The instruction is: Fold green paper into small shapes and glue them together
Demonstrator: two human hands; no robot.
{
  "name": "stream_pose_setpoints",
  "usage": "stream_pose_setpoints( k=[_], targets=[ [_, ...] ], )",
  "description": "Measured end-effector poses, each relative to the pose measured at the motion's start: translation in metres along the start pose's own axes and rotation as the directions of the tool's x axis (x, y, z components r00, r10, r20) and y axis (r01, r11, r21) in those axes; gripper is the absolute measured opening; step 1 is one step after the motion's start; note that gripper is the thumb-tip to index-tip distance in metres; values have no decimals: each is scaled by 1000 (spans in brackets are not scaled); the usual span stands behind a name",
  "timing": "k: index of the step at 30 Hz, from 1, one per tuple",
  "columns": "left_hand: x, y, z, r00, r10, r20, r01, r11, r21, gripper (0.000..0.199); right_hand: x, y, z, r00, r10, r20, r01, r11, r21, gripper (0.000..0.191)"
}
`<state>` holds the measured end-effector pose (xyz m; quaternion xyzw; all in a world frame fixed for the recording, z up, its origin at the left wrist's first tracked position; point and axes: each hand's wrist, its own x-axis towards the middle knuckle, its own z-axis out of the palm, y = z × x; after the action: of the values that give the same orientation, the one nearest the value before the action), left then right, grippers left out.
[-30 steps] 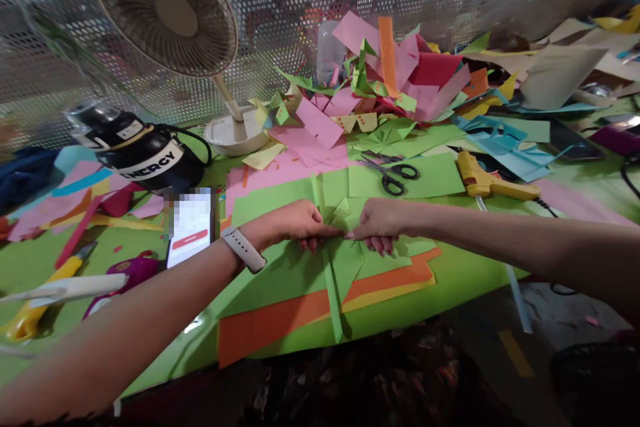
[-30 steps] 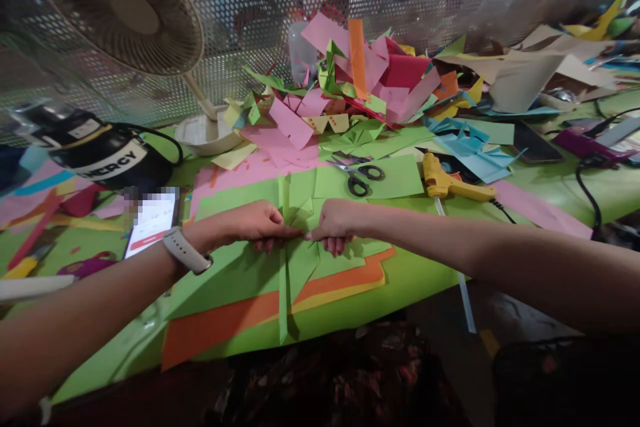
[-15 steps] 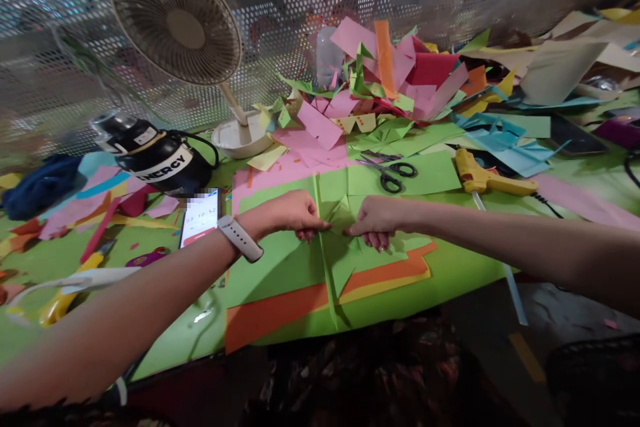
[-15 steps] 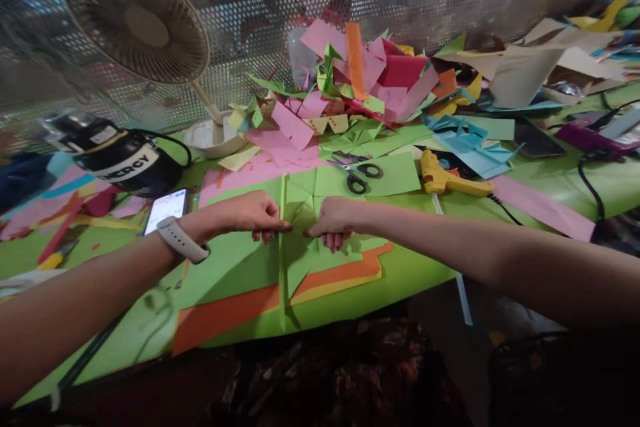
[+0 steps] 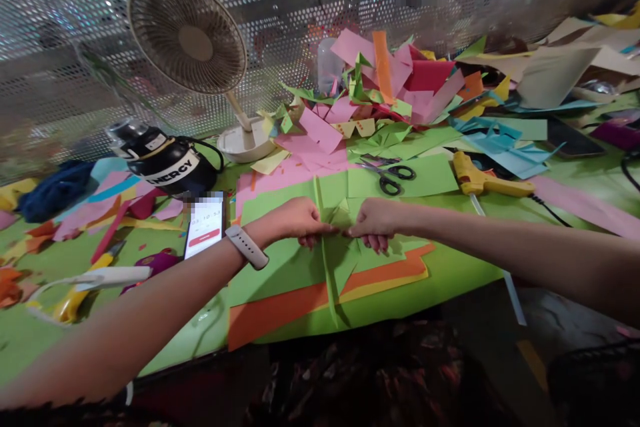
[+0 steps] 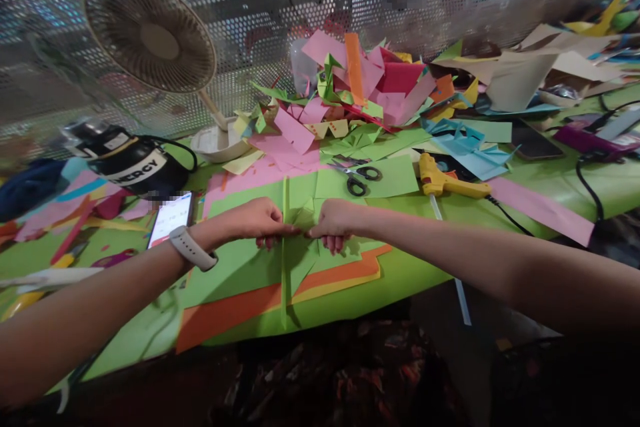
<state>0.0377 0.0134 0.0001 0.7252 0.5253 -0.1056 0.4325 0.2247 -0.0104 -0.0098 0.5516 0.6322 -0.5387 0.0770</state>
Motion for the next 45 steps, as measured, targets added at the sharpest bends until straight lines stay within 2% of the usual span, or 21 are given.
stream_pose_setpoints(
  k=[3, 8, 12, 15, 18, 21, 24, 26, 28, 32, 35, 37, 38, 39, 41, 43, 45],
  targets=[
    [3, -2, -3, 999, -9, 31, 9, 1000, -4, 44, 1, 1, 0, 1000, 2, 2, -2, 1000, 8, 44],
    [-1, 0, -10, 1000, 0, 25, -2, 995, 99, 42, 1, 1, -1, 1000, 0, 11, -1, 1000, 26, 45],
    [-10, 4, -8, 996, 64, -62, -48, 973, 227, 39, -3, -2, -1, 1000, 7, 1, -7, 999, 41, 48],
    [-16, 6, -2, 986, 74, -149, -26, 952, 306, 35, -5, -1, 2, 1000, -7, -10, 8, 998, 59, 48],
    [-21, 6, 6, 978, 96, -184, -26, 936, 351, 26, -4, 4, 3, 999, -36, -28, 38, 996, 80, 49],
    [-27, 6, 9, 964, 131, -231, -34, 924, 381, 19, -3, 11, -4, 984, -103, -147, 120, 987, 110, 48],
    [-35, 6, 6, 931, 168, -323, -13, 903, 430, 19, -9, 11, -17, 919, -167, -357, 217, 971, 104, 47],
    [-42, 6, 3, 897, 224, -382, 10, 852, 523, 21, -14, 8, -24, 873, -172, -456, 253, 960, 122, 49],
    [-48, 7, 0, 870, 291, -398, 31, 773, 634, 22, -18, 2, -29, 858, -155, -490, 280, 940, 195, 48],
    [-57, 6, -6, 849, 387, -360, 32, 642, 766, 21, -18, -4, -32, 865, -107, -490, 325, 864, 386, 40],
    [-60, 1, -14, 820, 452, -351, 41, 565, 824, 21, -18, 0, -43, 819, -69, -570, 397, 784, 476, 40],
    [-61, -3, -20, 799, 521, -301, 8, 490, 871, 22, -21, 5, -56, 783, -53, -620, 439, 753, 490, 42],
    [-60, -5, -21, 787, 556, -269, -15, 452, 892, 22, -24, 6, -63, 784, -53, -618, 437, 754, 490, 44],
    [-60, -6, -23, 776, 584, -239, -39, 422, 906, 22, -26, 7, -68, 814, -73, -577, 411, 773, 483, 45],
    [-59, -5, -23, 753, 629, -193, -93, 392, 915, 22, -29, 5, -72, 903, -140, -406, 330, 833, 445, 44],
    [-57, -2, -22, 726, 668, -162, -154, 388, 909, 24, -28, 0, -64, 965, -182, -188, 243, 890, 385, 47],
    [-56, 0, -19, 698, 702, -139, -213, 389, 896, 27, -23, -6, -48, 980, -190, -59, 199, 922, 331, 48]
  ],
)
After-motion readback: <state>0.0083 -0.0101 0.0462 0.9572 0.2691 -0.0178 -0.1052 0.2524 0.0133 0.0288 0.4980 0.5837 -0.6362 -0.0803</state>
